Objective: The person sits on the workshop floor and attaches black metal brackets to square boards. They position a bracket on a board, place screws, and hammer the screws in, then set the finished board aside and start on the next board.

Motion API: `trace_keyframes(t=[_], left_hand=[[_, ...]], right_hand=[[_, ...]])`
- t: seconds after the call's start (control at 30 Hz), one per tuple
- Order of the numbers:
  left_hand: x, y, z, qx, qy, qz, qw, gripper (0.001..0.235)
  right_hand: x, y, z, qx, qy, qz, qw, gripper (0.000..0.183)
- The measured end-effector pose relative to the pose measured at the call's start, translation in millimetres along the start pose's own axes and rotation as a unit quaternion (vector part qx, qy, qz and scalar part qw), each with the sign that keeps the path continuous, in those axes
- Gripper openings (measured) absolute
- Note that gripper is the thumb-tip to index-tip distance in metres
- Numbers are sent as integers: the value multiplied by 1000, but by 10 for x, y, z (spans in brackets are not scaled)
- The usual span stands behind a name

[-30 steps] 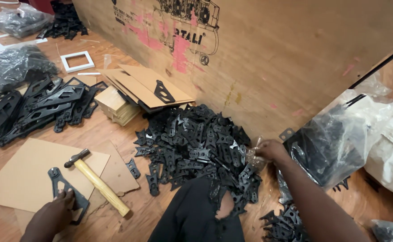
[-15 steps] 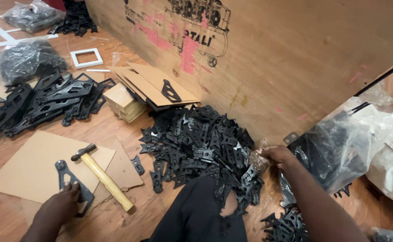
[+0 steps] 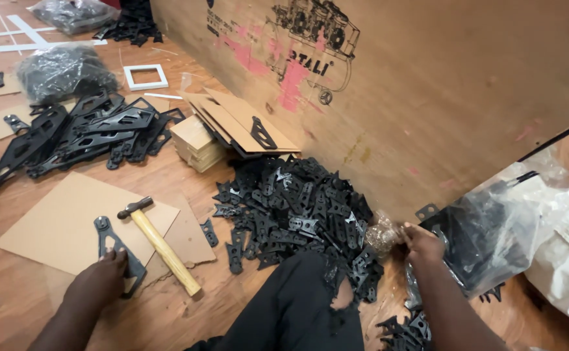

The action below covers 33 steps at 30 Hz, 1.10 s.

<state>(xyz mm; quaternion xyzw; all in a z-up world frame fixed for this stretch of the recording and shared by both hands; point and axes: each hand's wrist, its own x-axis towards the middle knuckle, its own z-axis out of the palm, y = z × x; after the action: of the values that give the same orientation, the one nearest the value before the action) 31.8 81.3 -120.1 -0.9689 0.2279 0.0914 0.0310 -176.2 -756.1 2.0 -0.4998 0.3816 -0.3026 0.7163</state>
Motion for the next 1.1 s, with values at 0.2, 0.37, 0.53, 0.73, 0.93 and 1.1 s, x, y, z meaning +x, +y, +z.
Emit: trace_keyframes(t=[0.2,0.37,0.53,0.73,0.93,1.1], left_hand=[[-197,285,-759,-56,-90,-16,994,39],[-263,332,-878,-121,-20,-81,989,12],[-359,448,-1099,-140,-2,-92,986,22],[-398,568,-1127,-161,67,-130,976,25],[-479,590,-1209,-172,59,-156,971,21],[-372,554,-1280,-195,11,-161,968,22]], right_hand=[[-394,-546,824,42,-160,95,982,21],[-2571,-863,2843,-215,-424,145,868,22],[-4027,-41,4058,-517,-660,-59,542,22],[-4164,1479,4226,-568,-641,-105,504,16],[-4297,1657,4286,-638,-569,-26,517,21],[-4032,1758,4325,-587,-559,-11,586,28]])
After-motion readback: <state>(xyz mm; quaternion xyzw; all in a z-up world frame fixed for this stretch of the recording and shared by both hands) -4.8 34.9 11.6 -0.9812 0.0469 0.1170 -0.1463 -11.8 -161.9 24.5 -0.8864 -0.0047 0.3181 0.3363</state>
